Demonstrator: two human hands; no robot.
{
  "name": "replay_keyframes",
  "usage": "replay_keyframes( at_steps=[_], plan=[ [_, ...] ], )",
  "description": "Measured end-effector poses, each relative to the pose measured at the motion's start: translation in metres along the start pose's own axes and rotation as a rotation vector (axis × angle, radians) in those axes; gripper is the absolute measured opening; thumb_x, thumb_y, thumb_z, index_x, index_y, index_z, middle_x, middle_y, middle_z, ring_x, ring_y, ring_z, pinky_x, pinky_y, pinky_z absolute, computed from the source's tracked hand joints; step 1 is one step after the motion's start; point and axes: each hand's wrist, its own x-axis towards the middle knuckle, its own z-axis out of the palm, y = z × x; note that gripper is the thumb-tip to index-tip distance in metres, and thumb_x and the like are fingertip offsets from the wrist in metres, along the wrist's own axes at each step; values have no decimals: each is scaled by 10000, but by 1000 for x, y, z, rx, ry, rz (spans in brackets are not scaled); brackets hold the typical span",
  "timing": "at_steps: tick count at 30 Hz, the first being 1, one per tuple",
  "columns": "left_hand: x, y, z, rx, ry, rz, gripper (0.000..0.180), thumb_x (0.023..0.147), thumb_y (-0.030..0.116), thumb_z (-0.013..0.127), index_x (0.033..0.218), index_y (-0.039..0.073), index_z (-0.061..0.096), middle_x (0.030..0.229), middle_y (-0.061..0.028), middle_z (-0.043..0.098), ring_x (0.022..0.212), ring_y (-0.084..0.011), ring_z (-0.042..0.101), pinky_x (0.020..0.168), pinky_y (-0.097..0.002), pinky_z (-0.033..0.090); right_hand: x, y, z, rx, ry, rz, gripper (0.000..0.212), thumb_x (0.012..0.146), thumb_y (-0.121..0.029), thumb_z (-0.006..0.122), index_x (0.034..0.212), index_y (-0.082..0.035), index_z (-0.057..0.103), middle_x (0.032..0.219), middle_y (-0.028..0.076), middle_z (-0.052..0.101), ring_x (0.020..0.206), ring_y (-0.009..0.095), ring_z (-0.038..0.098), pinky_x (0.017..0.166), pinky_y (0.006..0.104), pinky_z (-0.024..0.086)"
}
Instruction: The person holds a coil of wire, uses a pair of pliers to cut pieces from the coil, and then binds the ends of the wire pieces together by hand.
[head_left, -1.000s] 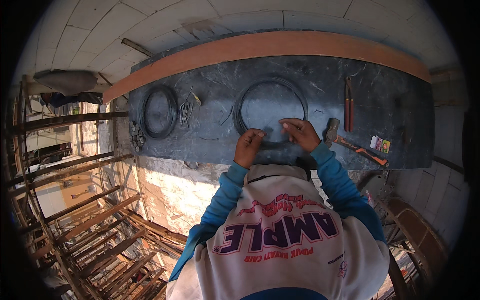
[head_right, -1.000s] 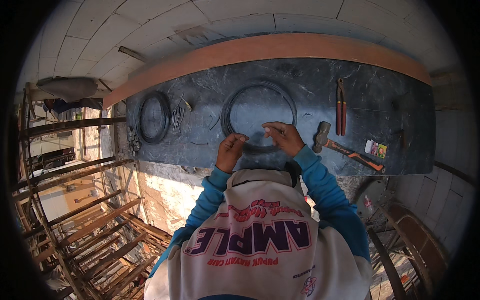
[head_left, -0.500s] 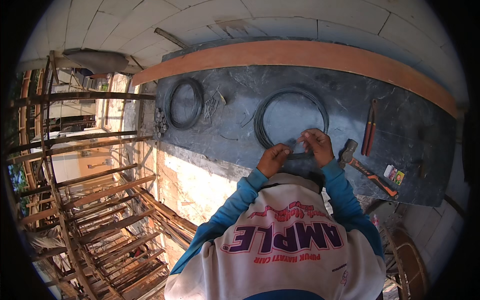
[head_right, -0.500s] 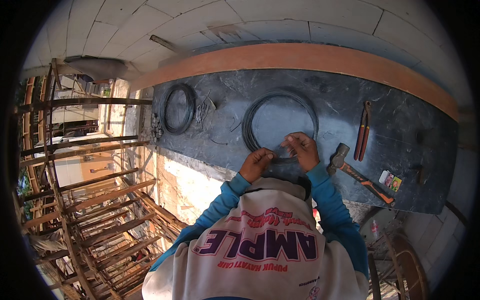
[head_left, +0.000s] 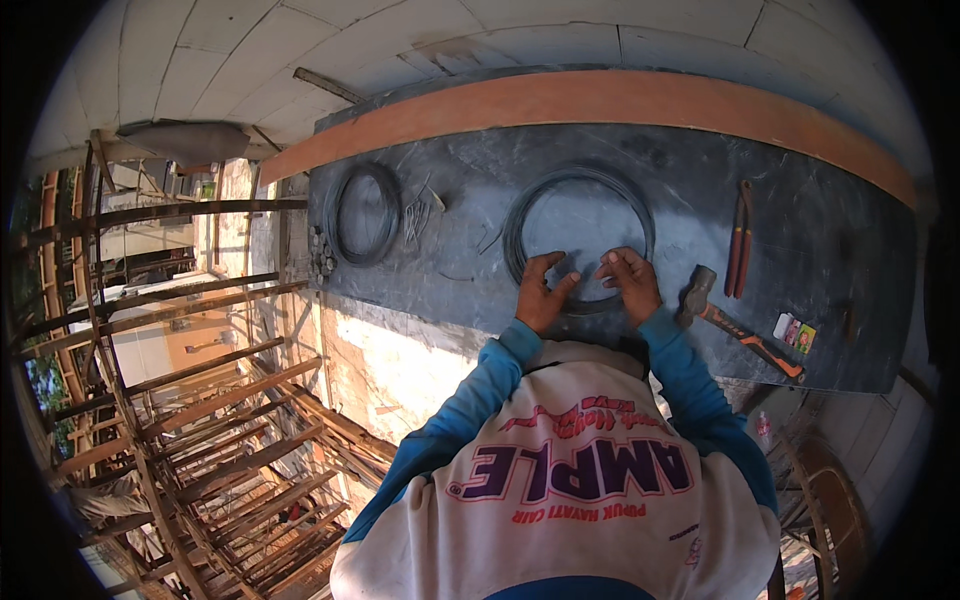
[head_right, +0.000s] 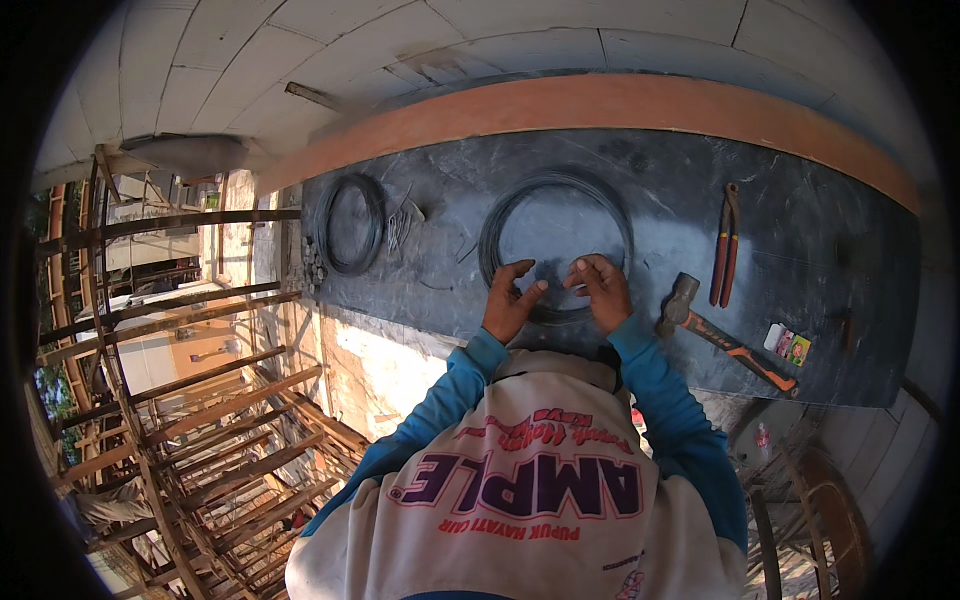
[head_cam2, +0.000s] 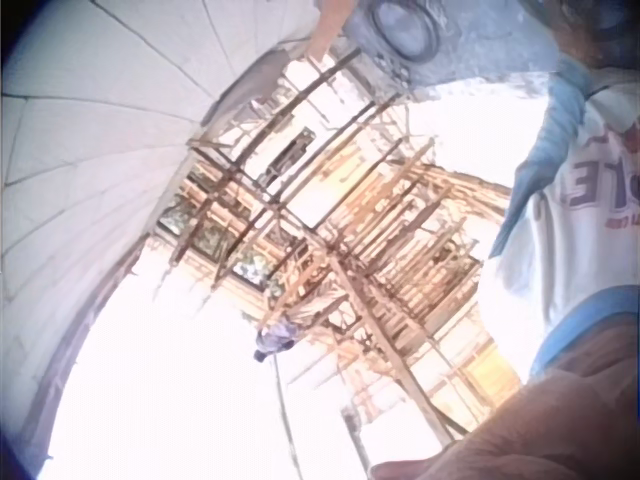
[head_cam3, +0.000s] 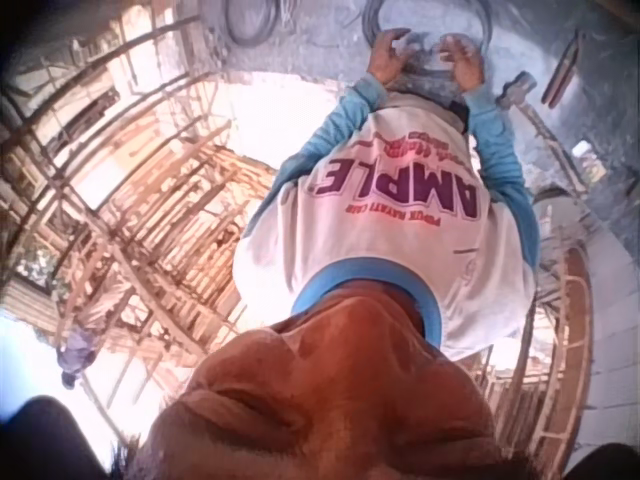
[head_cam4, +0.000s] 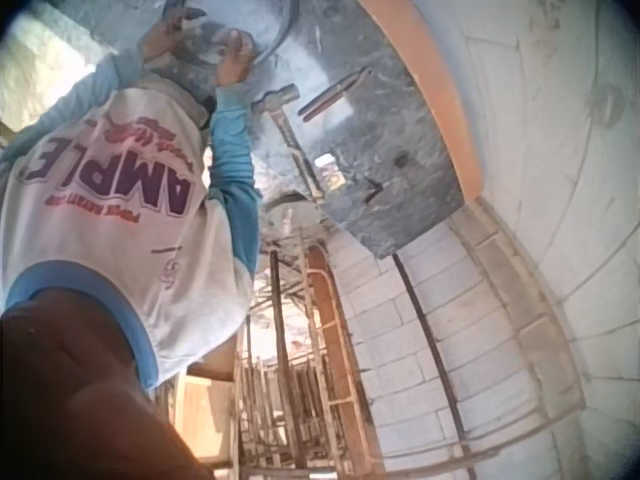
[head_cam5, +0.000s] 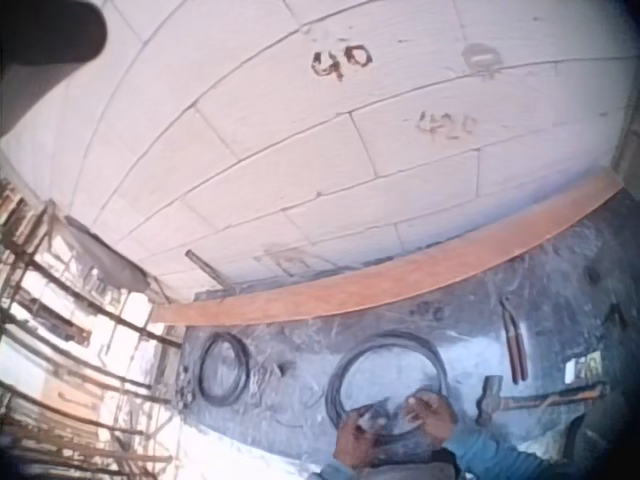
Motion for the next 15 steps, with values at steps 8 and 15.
replay_keyframes(
  at_steps=[8,15],
  plan=[
    [107,-49,-25,633,36,-18,793,689,304,807,1303,4,404,1311,-207,431,1236,-359,407,1015,-457,365,-11,21,-14,-336,107,76,307,965,-324,519,953,-34,618,658,19,530,594,105,492,586,262,436],
    [168,-91,-29,533,-274,-167,650,711,205,752,1263,46,448,1225,-217,533,1128,-373,525,984,-405,434,-36,59,16,-374,353,-14,284,953,-287,531,939,-25,638,659,46,569,601,133,524,590,295,443]
  ],
)
